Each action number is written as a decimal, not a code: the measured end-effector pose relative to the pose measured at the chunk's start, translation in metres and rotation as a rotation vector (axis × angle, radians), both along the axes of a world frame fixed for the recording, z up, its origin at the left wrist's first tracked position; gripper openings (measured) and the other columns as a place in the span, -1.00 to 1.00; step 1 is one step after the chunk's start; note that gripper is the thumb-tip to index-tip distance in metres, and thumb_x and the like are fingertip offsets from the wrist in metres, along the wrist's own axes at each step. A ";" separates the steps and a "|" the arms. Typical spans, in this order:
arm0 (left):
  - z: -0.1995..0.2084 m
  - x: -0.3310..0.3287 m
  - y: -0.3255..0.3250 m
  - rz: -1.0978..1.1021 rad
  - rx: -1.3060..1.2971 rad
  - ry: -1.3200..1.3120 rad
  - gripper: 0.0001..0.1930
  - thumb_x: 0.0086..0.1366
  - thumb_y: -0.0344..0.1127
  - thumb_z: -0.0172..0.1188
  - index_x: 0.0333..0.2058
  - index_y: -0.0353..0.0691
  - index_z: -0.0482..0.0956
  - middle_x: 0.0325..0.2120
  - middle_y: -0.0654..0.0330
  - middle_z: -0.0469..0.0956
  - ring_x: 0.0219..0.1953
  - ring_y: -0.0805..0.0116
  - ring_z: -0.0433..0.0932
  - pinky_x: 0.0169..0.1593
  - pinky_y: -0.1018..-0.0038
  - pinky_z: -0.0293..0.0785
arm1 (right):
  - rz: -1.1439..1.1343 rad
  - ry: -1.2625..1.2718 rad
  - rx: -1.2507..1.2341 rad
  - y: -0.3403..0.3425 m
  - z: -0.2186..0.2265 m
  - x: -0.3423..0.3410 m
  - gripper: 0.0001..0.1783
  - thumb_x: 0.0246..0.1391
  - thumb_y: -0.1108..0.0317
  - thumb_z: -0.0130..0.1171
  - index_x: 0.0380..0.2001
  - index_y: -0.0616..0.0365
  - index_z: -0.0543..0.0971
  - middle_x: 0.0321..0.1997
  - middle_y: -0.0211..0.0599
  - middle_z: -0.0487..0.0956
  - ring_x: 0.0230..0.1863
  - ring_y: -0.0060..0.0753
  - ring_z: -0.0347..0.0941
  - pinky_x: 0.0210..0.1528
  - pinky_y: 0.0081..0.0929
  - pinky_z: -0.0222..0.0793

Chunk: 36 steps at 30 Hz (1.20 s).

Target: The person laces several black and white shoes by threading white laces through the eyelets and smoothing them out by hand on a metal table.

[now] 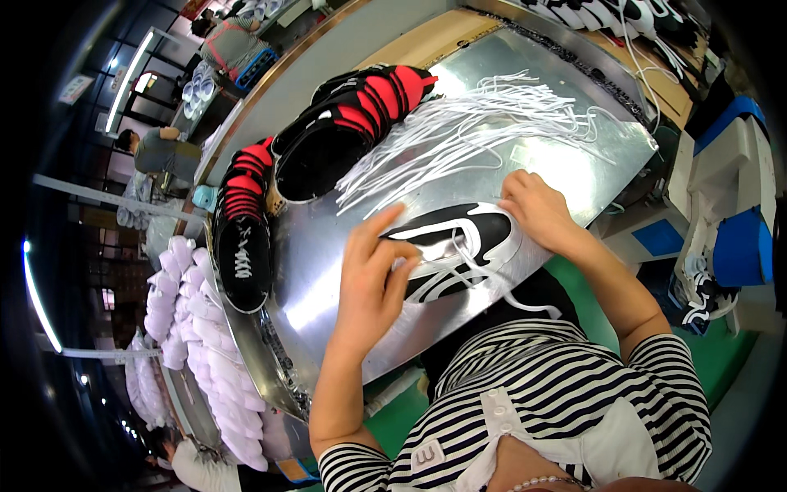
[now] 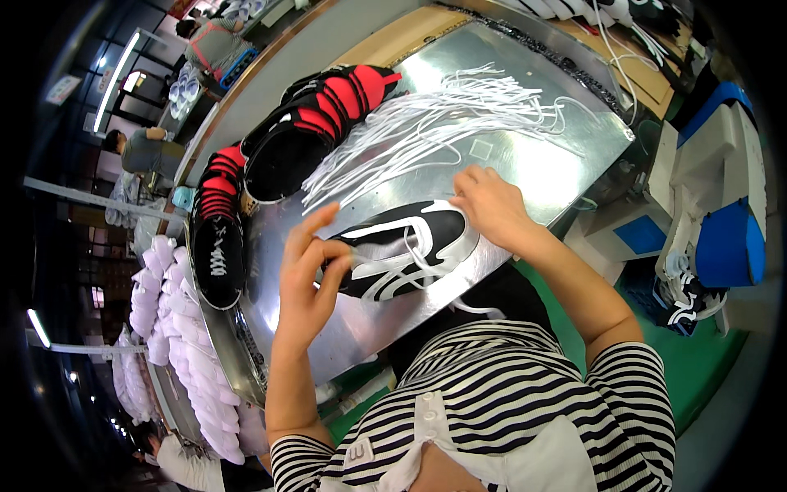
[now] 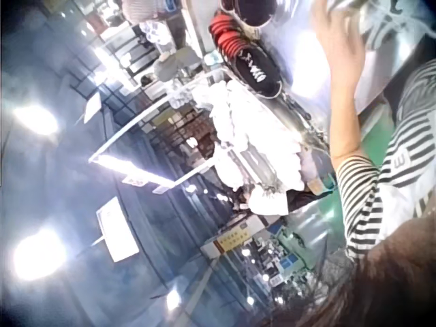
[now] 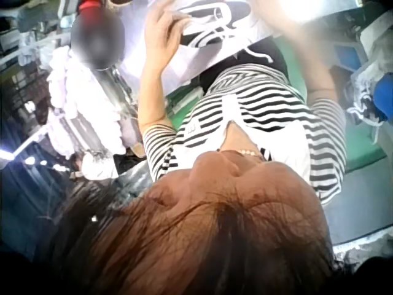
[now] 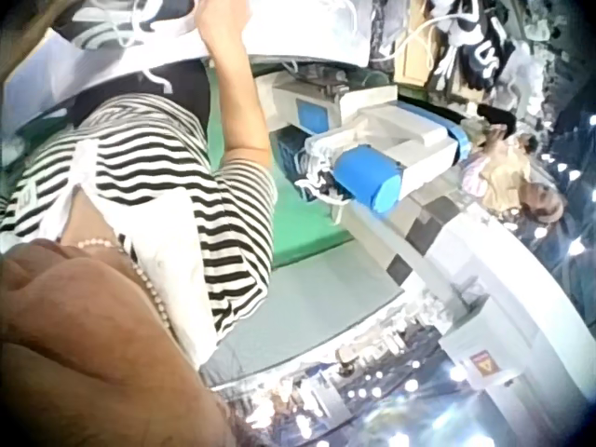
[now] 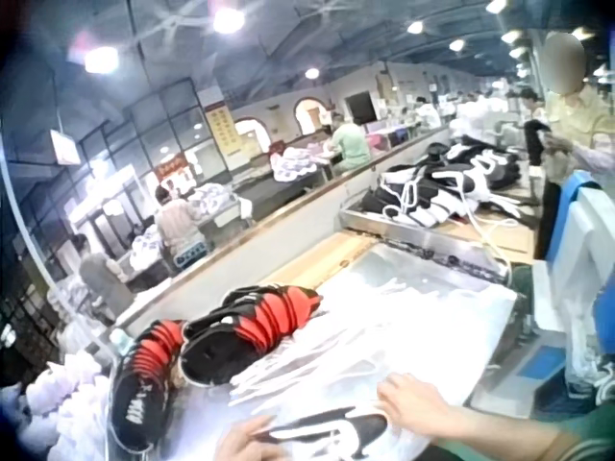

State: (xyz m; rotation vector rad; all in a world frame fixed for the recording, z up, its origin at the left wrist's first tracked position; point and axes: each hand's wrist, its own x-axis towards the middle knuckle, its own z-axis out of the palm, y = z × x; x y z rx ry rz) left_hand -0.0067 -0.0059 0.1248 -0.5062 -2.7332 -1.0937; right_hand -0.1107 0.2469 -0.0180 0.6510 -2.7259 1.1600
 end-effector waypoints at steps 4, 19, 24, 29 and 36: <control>-0.019 -0.022 0.010 -0.001 -0.333 0.238 -0.92 0.08 -0.53 0.27 -0.42 -0.26 0.56 0.06 0.08 0.49 0.09 0.03 0.40 0.11 0.23 0.31 | 0.112 -0.387 -0.502 0.008 0.020 0.004 -0.78 0.12 0.22 0.24 -0.28 0.14 0.54 -0.30 -0.38 0.54 -0.27 -0.43 0.47 -0.23 -0.44 0.38; -0.091 -0.018 -0.014 0.397 0.668 -1.087 -0.38 0.34 0.21 0.08 -0.11 -0.39 0.54 -0.24 0.04 0.59 -0.27 0.26 0.58 -0.15 0.37 0.52 | 0.113 -0.735 -0.863 -0.062 -0.009 0.032 -0.86 0.17 0.39 0.17 -0.25 0.20 0.48 -0.60 -0.50 0.43 -0.66 -0.74 0.25 -0.58 -0.68 0.14; -0.117 -0.032 0.007 0.402 0.836 -1.194 -0.38 0.30 0.34 0.03 -0.26 -0.23 0.53 -0.57 0.29 0.50 -0.51 0.56 0.44 -0.39 0.66 0.39 | 0.057 -0.670 -0.670 -0.066 -0.009 0.035 -0.65 0.02 0.40 0.29 -0.13 0.23 0.46 -0.43 -0.31 0.58 -0.50 -0.54 0.44 -0.40 -0.54 0.34; -0.124 -0.014 0.015 0.449 0.739 -0.950 -0.61 0.37 0.08 0.13 -0.27 -0.18 0.57 -0.55 0.29 0.50 -0.52 0.57 0.41 -0.41 0.63 0.30 | 0.128 -0.589 -0.555 -0.061 -0.009 0.038 -0.60 -0.02 0.39 0.30 -0.11 0.22 0.43 -0.38 -0.16 0.62 -0.32 -0.25 0.56 -0.22 -0.39 0.41; -0.124 -0.004 0.022 0.453 0.693 -0.731 -0.78 0.33 -0.15 0.22 -0.32 -0.19 0.59 -0.56 0.37 0.49 -0.55 0.61 0.38 -0.47 0.61 0.25 | 0.168 -0.408 -0.355 -0.065 -0.008 0.048 -0.59 0.00 0.35 0.30 -0.11 0.13 0.38 -0.36 -0.16 0.64 -0.26 -0.03 0.57 -0.24 -0.21 0.40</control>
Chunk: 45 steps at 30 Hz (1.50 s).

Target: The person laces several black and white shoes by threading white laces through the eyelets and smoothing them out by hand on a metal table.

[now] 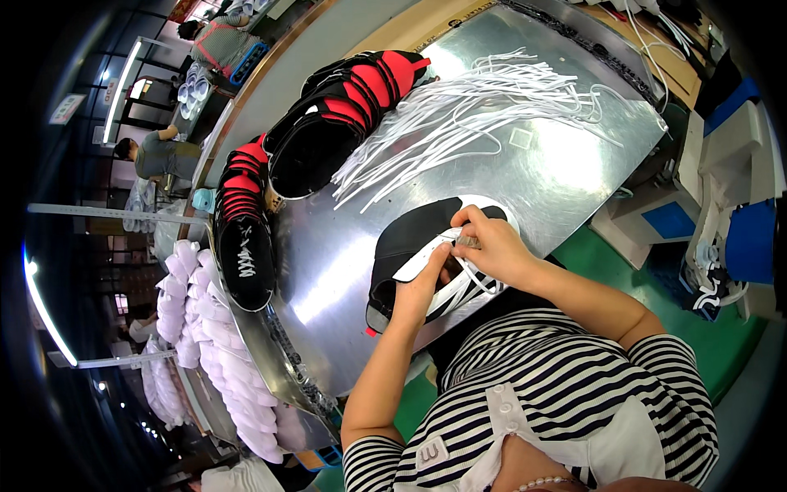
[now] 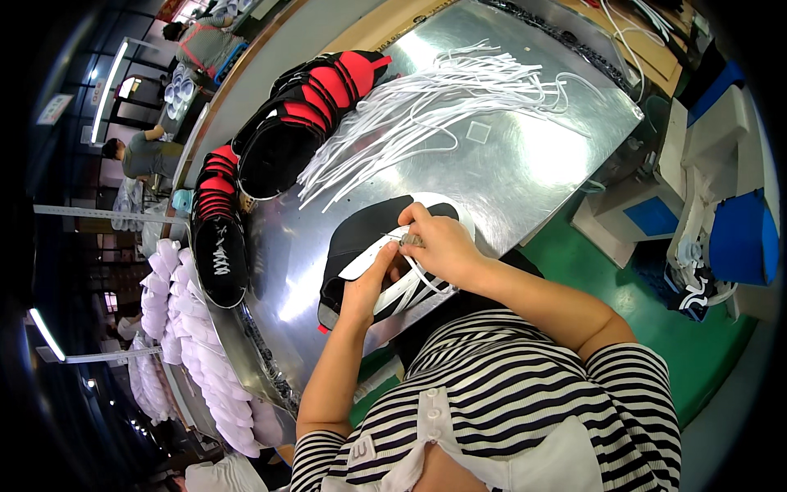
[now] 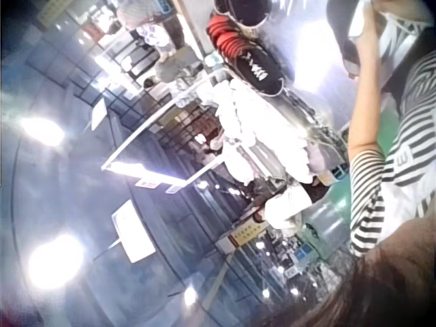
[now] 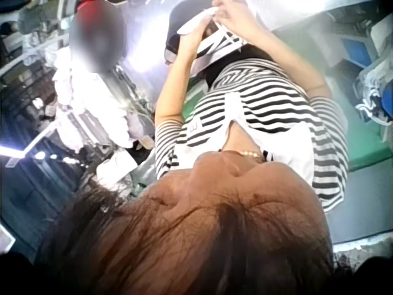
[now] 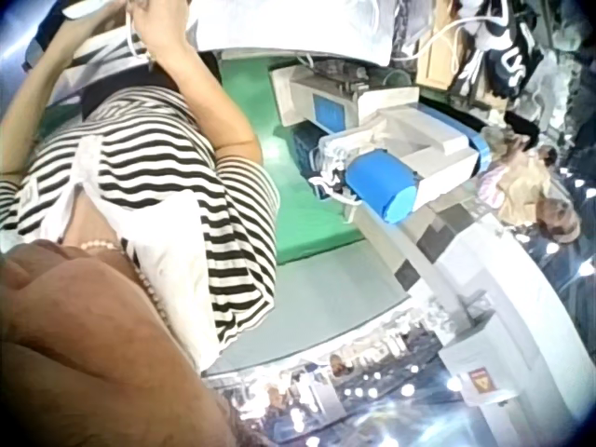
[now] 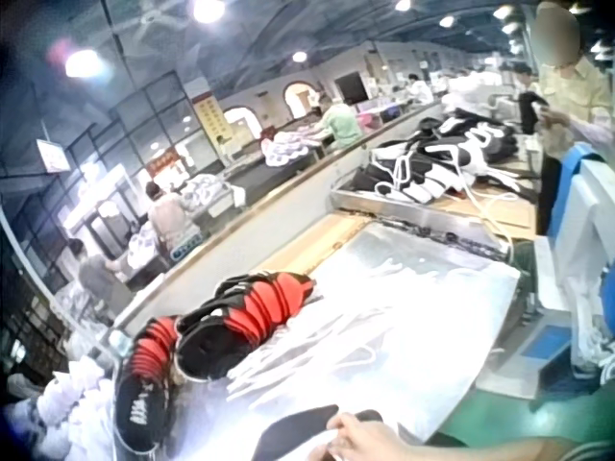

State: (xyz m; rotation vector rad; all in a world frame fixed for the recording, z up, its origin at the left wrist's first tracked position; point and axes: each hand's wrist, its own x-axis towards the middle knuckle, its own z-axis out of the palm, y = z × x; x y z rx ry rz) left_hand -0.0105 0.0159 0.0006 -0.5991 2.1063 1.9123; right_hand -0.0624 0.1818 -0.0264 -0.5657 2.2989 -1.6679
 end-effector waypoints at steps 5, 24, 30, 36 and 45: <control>0.003 0.006 0.002 0.024 -0.068 0.042 -0.78 0.34 -0.15 0.20 -0.32 -0.20 0.60 -0.53 0.37 0.51 -0.62 0.62 0.34 -0.53 0.61 0.21 | -0.044 -0.056 -0.127 0.000 -0.001 0.004 -0.63 0.03 0.38 0.30 -0.13 0.15 0.40 -0.35 -0.20 0.64 -0.30 -0.24 0.59 -0.24 -0.36 0.43; 0.012 0.018 0.013 0.114 -0.057 0.090 -0.78 0.34 -0.18 0.23 -0.41 -0.19 0.60 -0.63 0.44 0.41 -0.64 0.67 0.27 -0.57 0.62 0.14 | 0.114 0.003 -0.136 0.018 0.026 0.010 -0.73 0.13 0.41 0.25 -0.20 0.26 0.40 -0.34 -0.18 0.61 -0.31 -0.32 0.60 -0.24 -0.47 0.47; 0.011 0.019 0.010 0.111 -0.059 0.058 -0.73 0.34 -0.13 0.22 -0.45 -0.18 0.60 -0.66 0.45 0.38 -0.64 0.67 0.24 -0.56 0.60 0.10 | 0.121 0.105 -0.019 0.026 0.025 0.003 -0.81 0.17 0.37 0.17 -0.26 0.25 0.45 -0.41 -0.12 0.61 -0.37 -0.15 0.58 -0.32 -0.33 0.44; 0.009 0.017 0.010 0.064 -0.055 0.145 -0.74 0.36 -0.19 0.19 -0.47 -0.22 0.59 -0.65 0.43 0.41 -0.65 0.67 0.25 -0.57 0.61 0.12 | 0.176 0.137 0.060 0.026 0.027 -0.008 -0.82 0.14 0.34 0.19 -0.29 0.21 0.47 -0.47 -0.17 0.62 -0.42 -0.12 0.57 -0.35 -0.30 0.42; -0.003 0.022 0.017 -0.108 -0.142 0.387 -0.79 0.38 -0.32 0.08 -0.41 -0.28 0.56 -0.58 0.36 0.49 -0.61 0.64 0.35 -0.54 0.61 0.24 | 0.274 0.138 0.125 0.011 0.028 -0.013 -0.72 0.11 0.37 0.15 -0.19 0.24 0.33 -0.50 -0.08 0.58 -0.40 0.08 0.53 -0.33 -0.14 0.38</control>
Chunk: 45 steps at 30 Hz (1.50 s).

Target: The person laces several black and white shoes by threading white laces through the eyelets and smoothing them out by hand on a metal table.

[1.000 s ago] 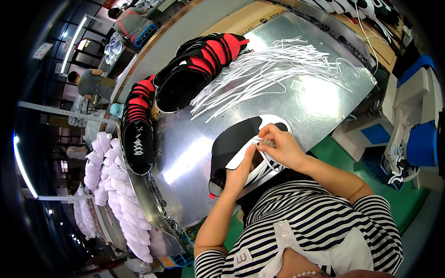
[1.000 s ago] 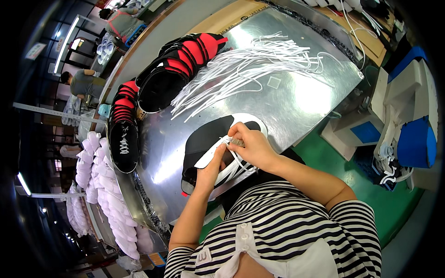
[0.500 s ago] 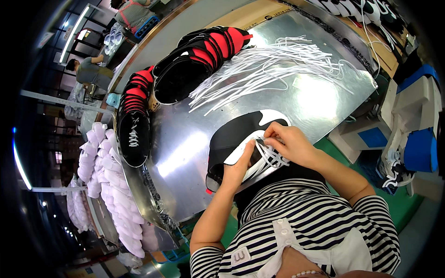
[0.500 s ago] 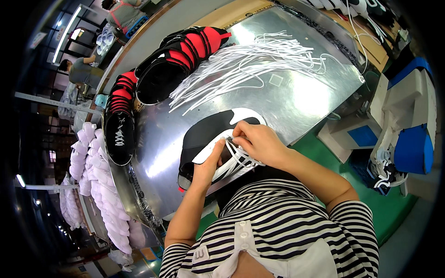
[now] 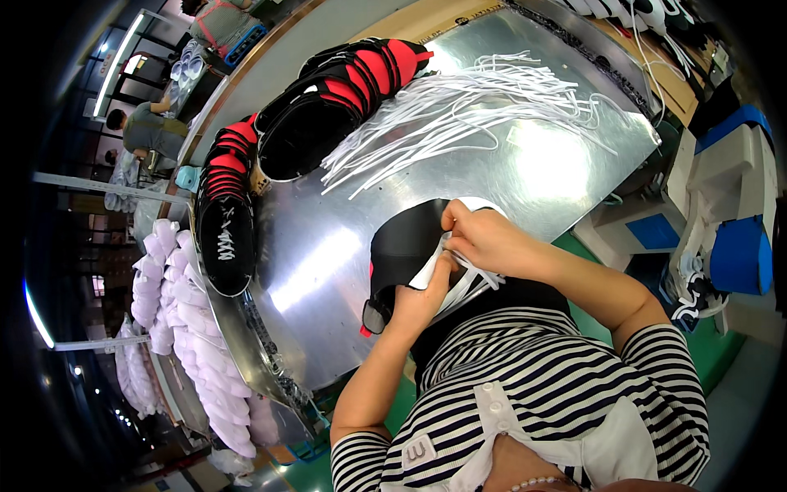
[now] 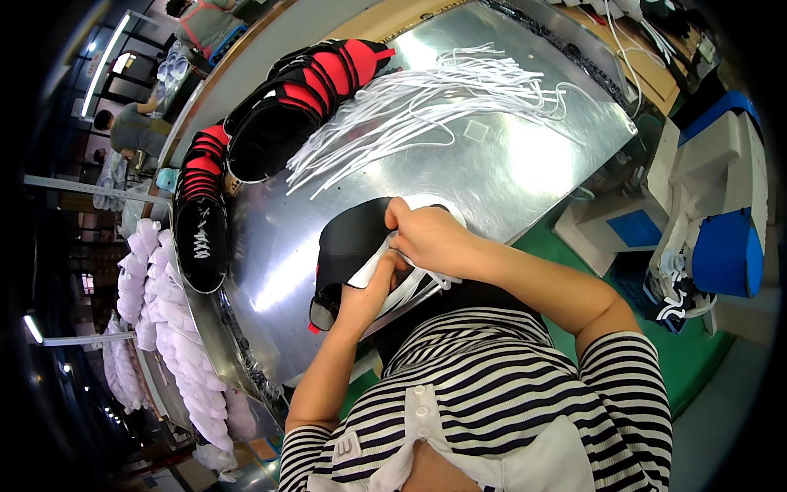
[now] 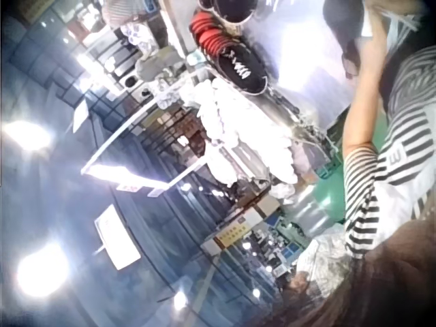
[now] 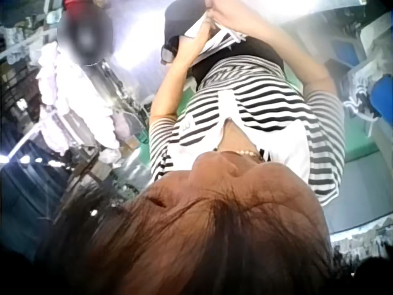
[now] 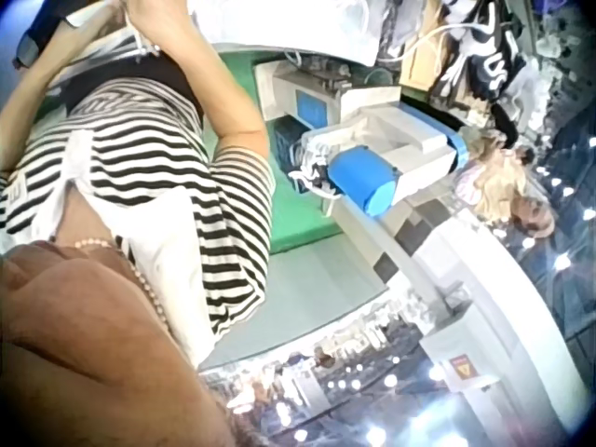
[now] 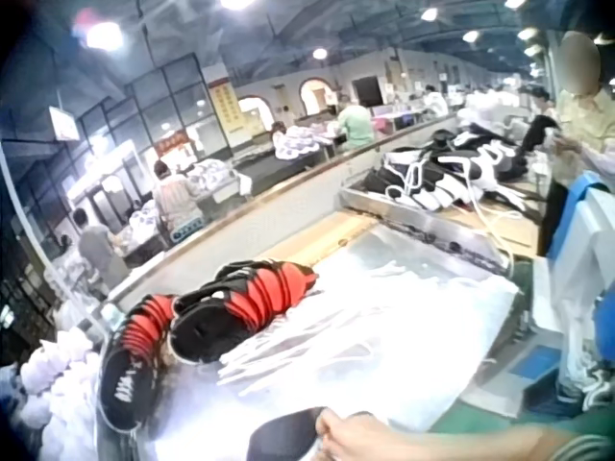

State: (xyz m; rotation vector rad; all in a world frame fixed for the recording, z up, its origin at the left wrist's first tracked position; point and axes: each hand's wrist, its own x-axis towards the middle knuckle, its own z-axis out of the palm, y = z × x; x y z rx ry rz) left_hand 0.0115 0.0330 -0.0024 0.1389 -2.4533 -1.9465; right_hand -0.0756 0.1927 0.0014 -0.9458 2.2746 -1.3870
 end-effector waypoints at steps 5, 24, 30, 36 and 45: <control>-0.003 -0.003 -0.007 0.027 0.064 -0.324 -0.69 0.37 -0.23 0.00 -0.50 -0.25 0.55 -0.65 0.37 0.43 -0.65 0.60 0.28 -0.52 0.58 0.17 | 0.080 -0.002 0.213 -0.006 -0.007 -0.010 -0.76 0.12 0.36 0.12 -0.21 0.24 0.38 -0.48 -0.02 0.56 -0.40 0.13 0.51 -0.34 -0.12 0.37; 0.007 -0.015 -0.053 -0.050 0.577 -0.602 -0.82 0.24 -0.41 0.24 -0.17 -0.21 0.57 -0.38 0.32 0.48 -0.39 0.55 0.33 -0.31 0.62 0.27 | -0.313 0.242 -0.001 -0.026 -0.041 -0.001 -0.73 0.25 0.29 0.07 -0.06 0.16 0.40 -0.36 -0.10 0.62 -0.39 0.00 0.56 -0.37 -0.17 0.42; 0.165 0.049 -0.105 0.029 1.467 0.178 -0.68 0.10 -0.67 0.16 -0.18 -0.20 0.40 -0.35 0.26 0.33 -0.36 0.50 0.32 -0.32 0.61 0.36 | -0.411 0.128 0.095 -0.022 -0.045 -0.010 -0.70 0.27 0.27 0.03 -0.01 0.18 0.37 -0.33 -0.05 0.63 -0.33 0.05 0.56 -0.30 -0.12 0.43; 0.075 0.043 -0.048 0.077 -0.158 0.080 -0.92 0.16 -0.47 0.25 -0.38 -0.27 0.52 -0.31 0.19 0.46 -0.23 0.39 0.44 -0.21 0.52 0.40 | -0.443 0.198 -0.015 -0.029 -0.046 -0.008 -0.70 0.25 0.27 0.07 -0.01 0.14 0.42 -0.35 -0.10 0.62 -0.33 -0.03 0.56 -0.30 -0.18 0.44; 0.011 0.021 -0.014 -0.036 -0.745 0.310 -0.81 0.09 -0.49 0.32 -0.30 -0.27 0.53 -0.28 0.07 0.49 -0.20 0.06 0.47 -0.13 0.27 0.36 | -0.341 -0.060 -0.437 0.004 -0.021 0.005 -0.77 0.21 0.35 0.11 -0.09 0.17 0.46 -0.42 -0.16 0.60 -0.42 -0.18 0.55 -0.35 -0.39 0.41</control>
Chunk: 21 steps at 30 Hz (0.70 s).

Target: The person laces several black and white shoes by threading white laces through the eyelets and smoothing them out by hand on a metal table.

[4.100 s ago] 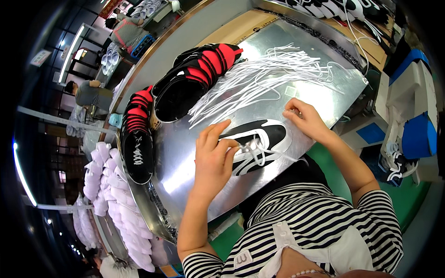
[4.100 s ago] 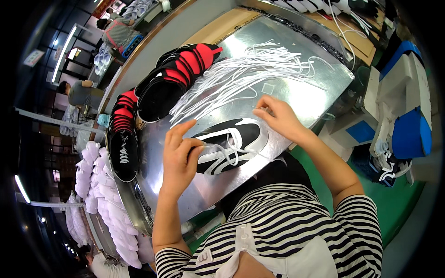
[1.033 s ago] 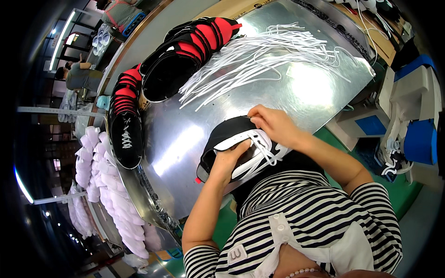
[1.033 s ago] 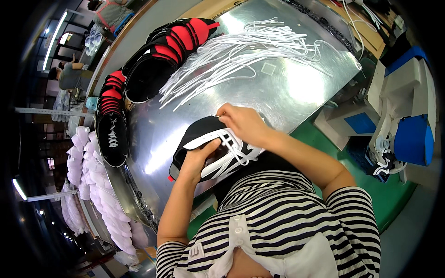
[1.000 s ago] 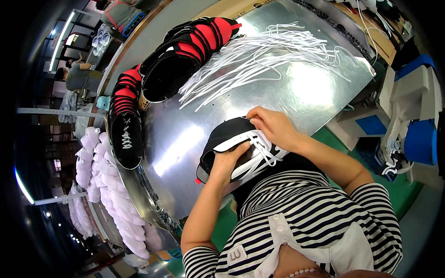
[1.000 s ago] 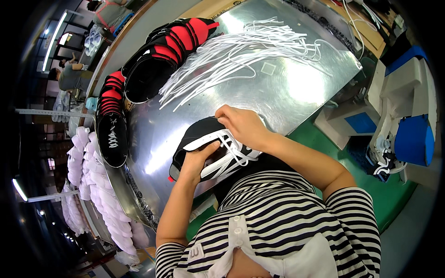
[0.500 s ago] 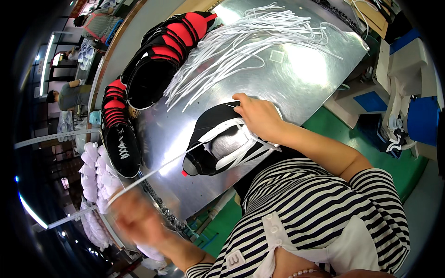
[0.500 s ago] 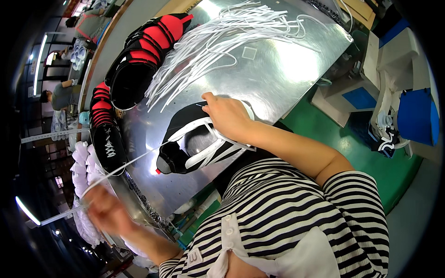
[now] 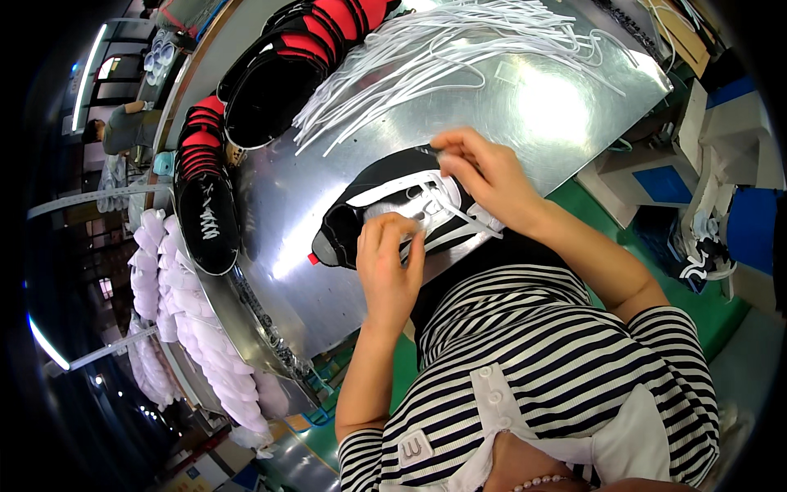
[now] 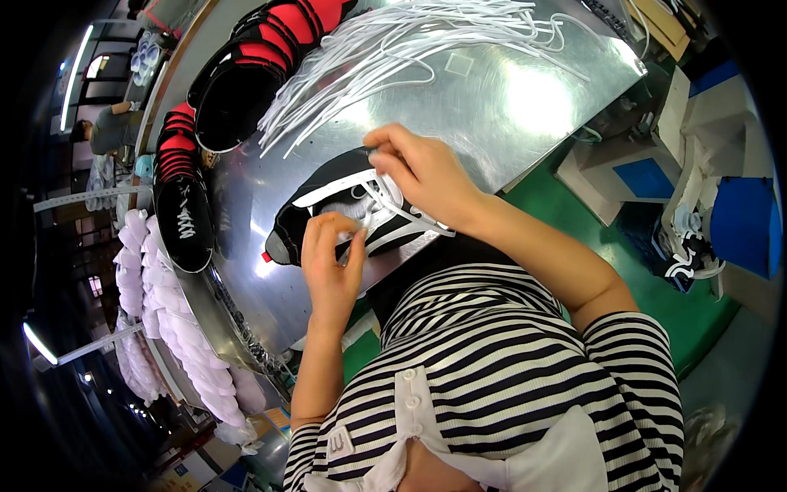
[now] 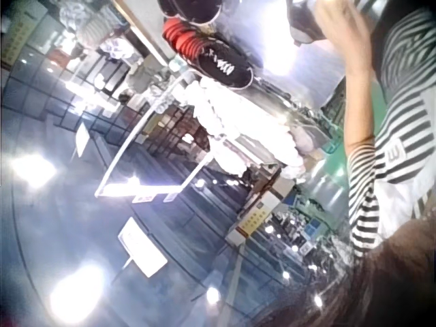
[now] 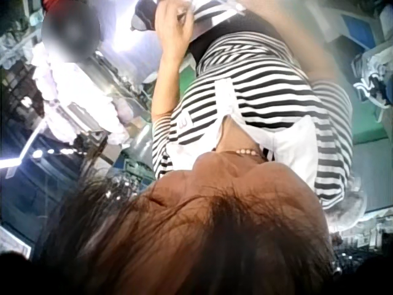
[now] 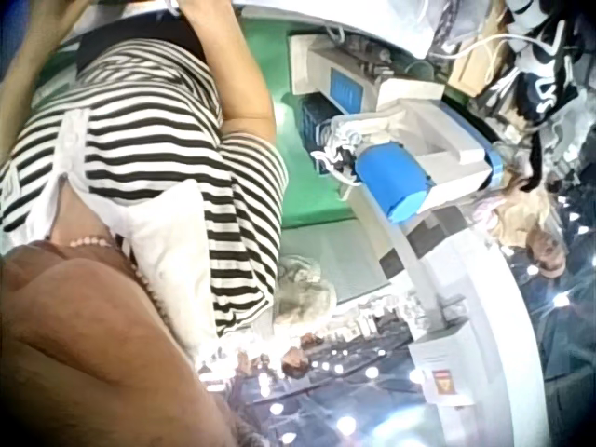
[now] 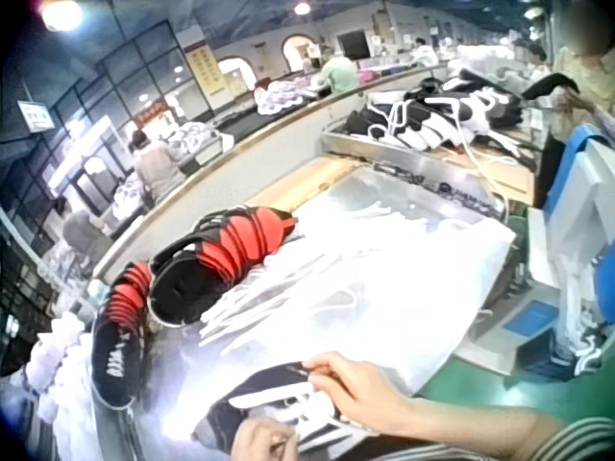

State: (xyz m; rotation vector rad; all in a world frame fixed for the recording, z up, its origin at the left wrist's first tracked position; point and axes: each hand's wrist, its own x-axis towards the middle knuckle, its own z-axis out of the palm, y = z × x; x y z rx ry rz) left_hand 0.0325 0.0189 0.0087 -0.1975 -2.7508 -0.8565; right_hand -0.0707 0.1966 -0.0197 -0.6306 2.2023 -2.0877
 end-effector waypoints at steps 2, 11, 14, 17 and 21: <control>0.004 0.000 0.001 0.034 0.019 0.004 -0.79 0.11 -0.47 0.32 -0.27 -0.29 0.52 -0.29 0.05 0.49 -0.24 0.03 0.48 -0.18 0.26 0.39 | 0.106 -0.051 0.092 0.009 0.009 0.022 -0.78 0.22 0.34 0.10 -0.10 0.16 0.45 -0.42 -0.14 0.60 -0.42 -0.14 0.55 -0.35 -0.35 0.41; 0.003 0.003 -0.005 0.027 -0.138 -0.014 -0.77 0.14 -0.37 0.34 -0.30 -0.31 0.50 -0.42 0.06 0.48 -0.37 0.03 0.48 -0.30 0.26 0.39 | 0.238 -0.059 0.329 0.013 -0.001 0.062 -0.84 0.24 0.39 0.11 -0.17 0.21 0.44 -0.37 -0.15 0.62 -0.36 -0.25 0.63 -0.32 -0.42 0.47; -0.001 0.002 -0.006 0.019 -0.108 0.014 -0.78 0.15 -0.37 0.35 -0.33 -0.31 0.49 -0.45 0.06 0.49 -0.42 0.05 0.49 -0.34 0.29 0.38 | 0.254 -0.095 0.316 0.011 -0.003 0.061 -0.84 0.24 0.41 0.10 -0.17 0.21 0.42 -0.38 -0.17 0.62 -0.37 -0.28 0.62 -0.32 -0.44 0.47; -0.003 0.003 -0.005 0.003 -0.031 -0.012 -0.78 0.16 -0.37 0.35 -0.34 -0.32 0.49 -0.45 0.06 0.51 -0.45 0.06 0.49 -0.36 0.31 0.38 | 0.251 -0.186 0.219 0.007 -0.010 0.062 -0.85 0.25 0.44 0.08 -0.16 0.21 0.38 -0.41 -0.18 0.61 -0.39 -0.31 0.61 -0.33 -0.46 0.46; -0.006 0.007 -0.003 0.001 0.038 -0.017 -0.82 0.18 -0.40 0.32 -0.34 -0.33 0.50 -0.45 0.05 0.52 -0.46 0.07 0.51 -0.37 0.33 0.39 | 0.196 -0.350 0.069 -0.009 -0.015 0.068 -0.85 0.25 0.46 0.06 -0.18 0.22 0.34 -0.46 -0.18 0.59 -0.40 -0.34 0.60 -0.35 -0.48 0.44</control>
